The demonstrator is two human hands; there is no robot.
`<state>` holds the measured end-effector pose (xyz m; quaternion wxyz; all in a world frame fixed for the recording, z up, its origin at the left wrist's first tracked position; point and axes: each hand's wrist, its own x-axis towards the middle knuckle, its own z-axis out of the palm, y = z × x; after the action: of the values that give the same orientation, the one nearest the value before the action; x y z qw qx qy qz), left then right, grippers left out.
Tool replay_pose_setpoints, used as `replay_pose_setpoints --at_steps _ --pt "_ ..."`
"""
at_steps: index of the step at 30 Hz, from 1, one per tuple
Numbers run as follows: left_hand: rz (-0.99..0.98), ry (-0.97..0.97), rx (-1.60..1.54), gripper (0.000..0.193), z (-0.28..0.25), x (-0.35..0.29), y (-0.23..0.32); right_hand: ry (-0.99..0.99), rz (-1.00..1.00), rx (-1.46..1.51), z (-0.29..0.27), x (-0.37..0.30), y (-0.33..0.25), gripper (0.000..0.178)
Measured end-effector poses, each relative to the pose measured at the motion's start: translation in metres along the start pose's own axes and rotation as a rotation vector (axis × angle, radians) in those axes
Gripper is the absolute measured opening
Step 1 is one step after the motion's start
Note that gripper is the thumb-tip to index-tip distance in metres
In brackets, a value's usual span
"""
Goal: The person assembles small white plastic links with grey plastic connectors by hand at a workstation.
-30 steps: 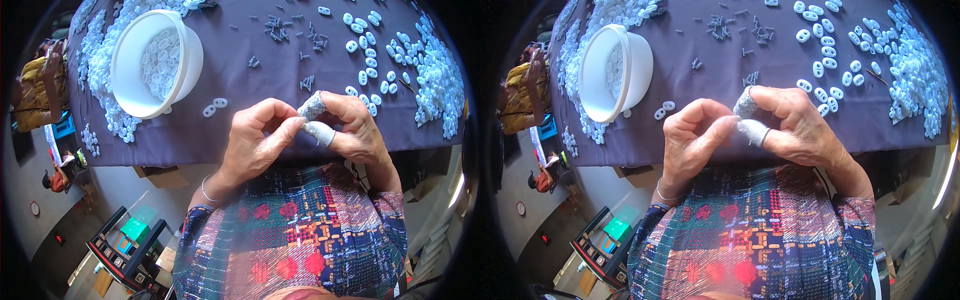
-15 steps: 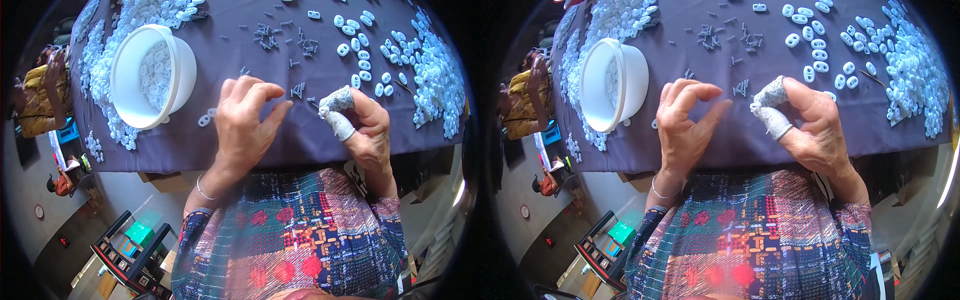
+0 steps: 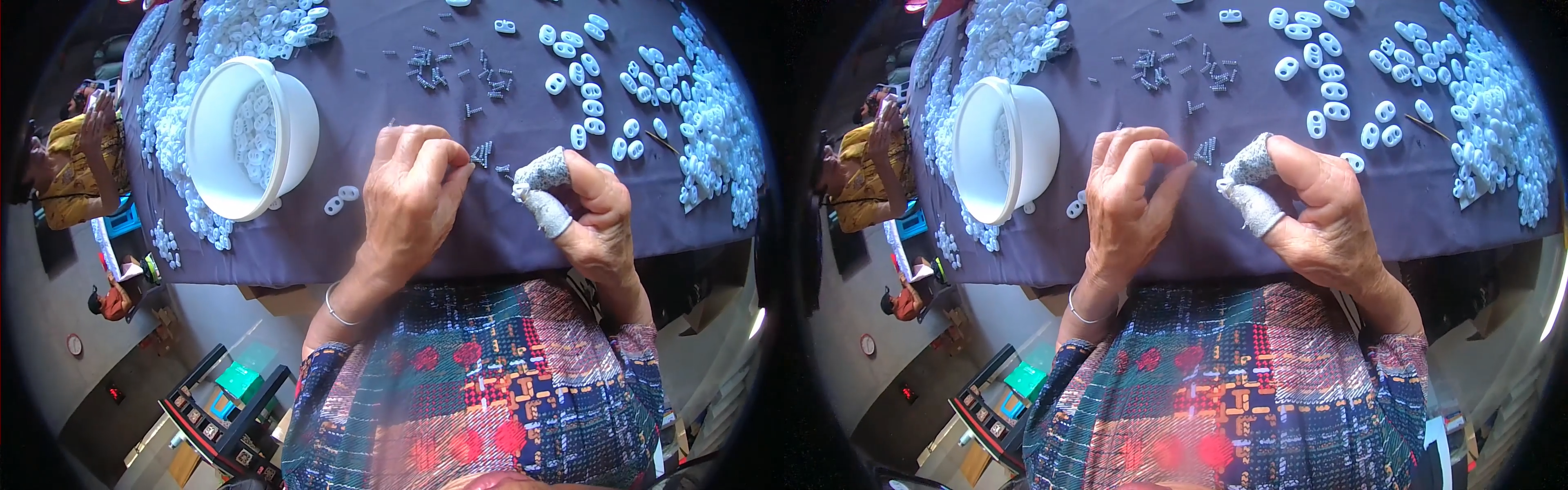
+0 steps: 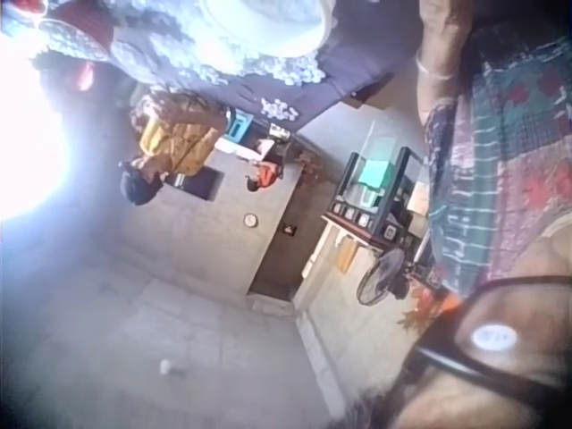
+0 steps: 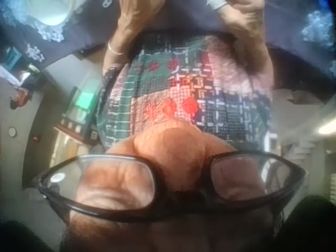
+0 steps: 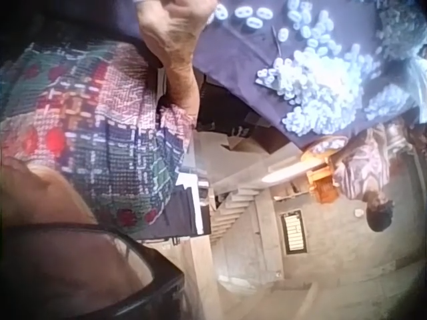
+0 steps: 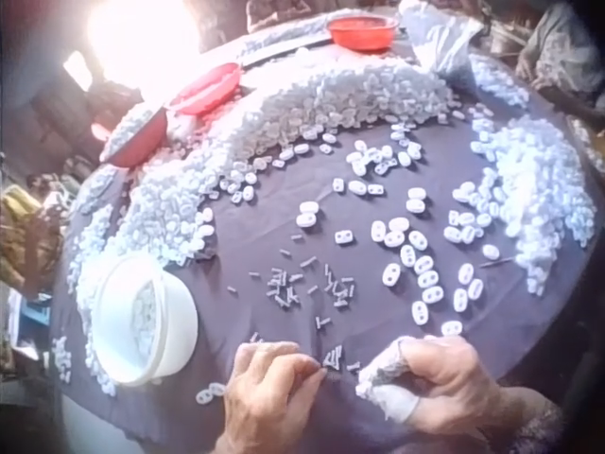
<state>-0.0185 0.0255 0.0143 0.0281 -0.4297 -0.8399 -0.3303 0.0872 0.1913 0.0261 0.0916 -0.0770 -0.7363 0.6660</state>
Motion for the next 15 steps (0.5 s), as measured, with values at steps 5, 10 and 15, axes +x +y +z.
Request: replay_pose_setpoints --at_steps 5,10,15 --pt "-0.523 0.011 -0.682 0.015 -0.011 -0.011 0.016 -0.005 0.135 0.075 0.006 0.001 -0.005 0.009" --pt "-0.822 0.002 -1.133 0.018 -0.016 -0.015 0.016 -0.037 0.236 0.144 0.008 0.003 -0.011 0.01" --pt "-0.785 0.035 -0.97 0.015 -0.017 -0.023 0.016 -0.051 0.285 0.239 0.014 0.005 -0.009 0.009"
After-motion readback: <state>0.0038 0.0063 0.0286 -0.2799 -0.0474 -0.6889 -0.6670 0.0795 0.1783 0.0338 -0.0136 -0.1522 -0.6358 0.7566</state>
